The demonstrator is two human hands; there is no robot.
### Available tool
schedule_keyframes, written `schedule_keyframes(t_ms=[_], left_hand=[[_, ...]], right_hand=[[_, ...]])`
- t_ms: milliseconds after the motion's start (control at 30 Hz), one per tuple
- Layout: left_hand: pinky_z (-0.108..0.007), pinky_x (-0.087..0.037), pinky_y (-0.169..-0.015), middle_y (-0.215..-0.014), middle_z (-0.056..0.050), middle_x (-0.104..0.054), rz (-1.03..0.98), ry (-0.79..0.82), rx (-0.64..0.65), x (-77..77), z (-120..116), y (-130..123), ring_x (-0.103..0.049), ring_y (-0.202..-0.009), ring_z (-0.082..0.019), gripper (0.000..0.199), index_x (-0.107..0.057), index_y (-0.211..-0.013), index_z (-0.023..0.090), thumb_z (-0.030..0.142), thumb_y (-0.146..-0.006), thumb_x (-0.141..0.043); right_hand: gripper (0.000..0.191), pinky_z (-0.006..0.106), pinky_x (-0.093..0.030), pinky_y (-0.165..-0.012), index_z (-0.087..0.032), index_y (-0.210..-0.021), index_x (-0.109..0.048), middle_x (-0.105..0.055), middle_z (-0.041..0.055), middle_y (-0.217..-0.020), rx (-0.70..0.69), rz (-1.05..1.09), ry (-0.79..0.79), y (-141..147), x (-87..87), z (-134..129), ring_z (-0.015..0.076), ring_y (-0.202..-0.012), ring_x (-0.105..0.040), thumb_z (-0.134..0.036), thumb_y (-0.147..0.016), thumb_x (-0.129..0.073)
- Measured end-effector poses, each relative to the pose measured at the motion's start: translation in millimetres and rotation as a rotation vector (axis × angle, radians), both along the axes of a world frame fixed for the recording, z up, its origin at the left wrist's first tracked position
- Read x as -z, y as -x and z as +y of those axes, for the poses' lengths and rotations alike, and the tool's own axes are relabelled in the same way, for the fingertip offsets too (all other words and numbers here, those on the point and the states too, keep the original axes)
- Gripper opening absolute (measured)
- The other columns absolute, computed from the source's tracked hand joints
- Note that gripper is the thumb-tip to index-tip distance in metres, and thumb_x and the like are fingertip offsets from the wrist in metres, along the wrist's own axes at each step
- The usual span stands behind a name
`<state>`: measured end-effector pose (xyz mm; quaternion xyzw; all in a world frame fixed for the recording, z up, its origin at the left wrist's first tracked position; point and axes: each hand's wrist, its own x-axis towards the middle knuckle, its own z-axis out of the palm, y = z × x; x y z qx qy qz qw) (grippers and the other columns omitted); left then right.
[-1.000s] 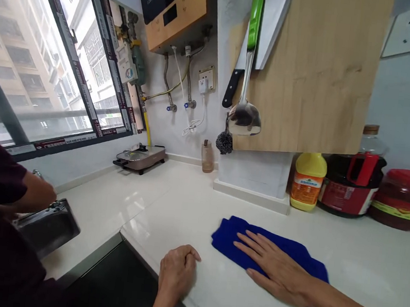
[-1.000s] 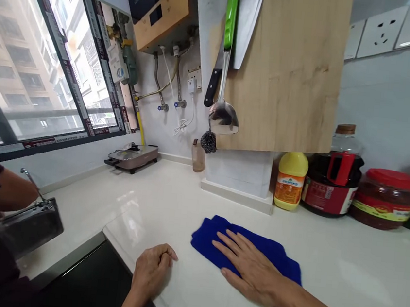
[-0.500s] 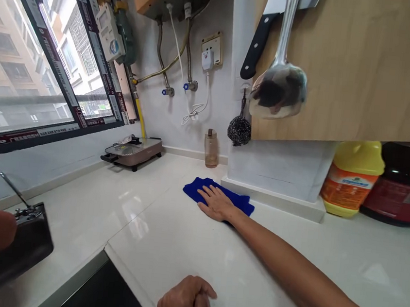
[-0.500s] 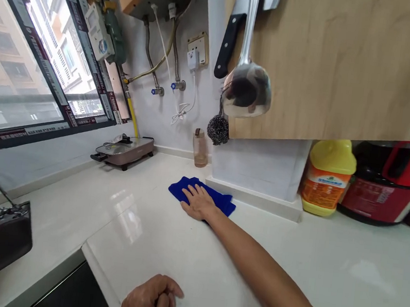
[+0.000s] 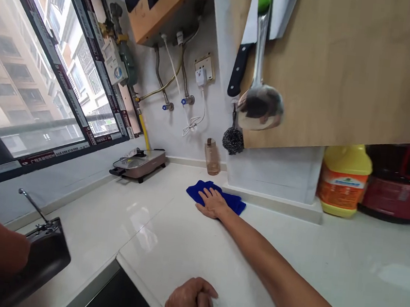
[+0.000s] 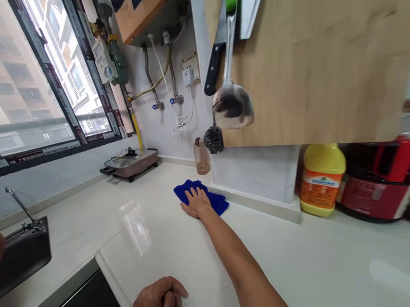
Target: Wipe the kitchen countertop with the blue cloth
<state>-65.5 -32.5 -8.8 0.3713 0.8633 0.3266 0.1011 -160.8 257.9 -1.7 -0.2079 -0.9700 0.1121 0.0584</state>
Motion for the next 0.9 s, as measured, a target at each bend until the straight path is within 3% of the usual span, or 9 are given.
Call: schedule_keyframes(t_ms=[167, 333, 667, 800, 900], left_hand=[[-0.025, -0.041, -0.072, -0.084, 0.003, -0.073, 0.023, 0.060, -0.061, -16.4, 0.4, -5.8, -0.066, -0.088, -0.018, 0.037, -0.073, -0.086, 0.029, 0.013, -0.088, -0.040], [-0.024, -0.041, -0.070, -0.080, 0.004, -0.073, 0.056, 0.066, -0.044, -29.4, -1.9, -13.2, -0.066, -0.082, -0.016, 0.039, -0.073, -0.086, 0.028, 0.013, -0.089, -0.037], [-0.023, -0.041, -0.071, -0.083, 0.003, -0.074, 0.112, 0.034, -0.043, -34.0, -4.3, -18.5, -0.067, -0.085, -0.016, 0.038, -0.073, -0.087, 0.028, 0.013, -0.089, -0.039], [-0.025, -0.041, -0.072, -0.088, 0.003, -0.074, 0.108, 0.040, -0.061, -32.5, -4.4, -19.4, -0.066, -0.087, -0.018, 0.037, -0.073, -0.089, 0.028, 0.015, -0.089, -0.039], [-0.025, -0.040, -0.071, -0.087, 0.003, -0.074, 0.105, 0.052, -0.064, -32.6, -4.3, -20.2, -0.066, -0.087, -0.018, 0.036, -0.073, -0.089, 0.028, 0.015, -0.088, -0.040]], right_hand=[[0.079, 0.045, -0.005, -0.121, -0.017, -0.157, -0.026, -0.017, 0.0115, -0.164, -0.088, 0.022, 0.002, -66.4, -4.4, -27.4, 0.0314, -0.151, -0.007, -0.065, -0.095, -0.032], [0.081, 0.048, -0.006, -0.121, -0.015, -0.156, -0.027, -0.017, 0.0145, -0.163, -0.238, 0.089, 0.030, -148.3, -1.2, -53.3, 0.0324, -0.151, -0.006, -0.065, -0.094, -0.037], [0.076, 0.057, -0.009, -0.121, -0.028, -0.157, -0.024, -0.017, 0.0084, -0.164, -0.411, 0.123, 0.161, -311.3, -1.5, -110.8, 0.0320, -0.150, -0.007, -0.064, -0.094, -0.045], [0.067, 0.059, -0.009, -0.121, -0.037, -0.157, -0.019, -0.014, 0.0016, -0.164, -0.442, 0.058, 0.215, -372.8, -7.9, -109.4, 0.0301, -0.150, -0.005, -0.058, -0.097, -0.043], [0.062, 0.058, -0.008, -0.121, -0.040, -0.156, -0.021, -0.017, -0.0009, -0.164, -0.387, 0.057, 0.226, -398.9, -6.6, -93.6, 0.0286, -0.150, -0.007, -0.055, -0.099, -0.041]])
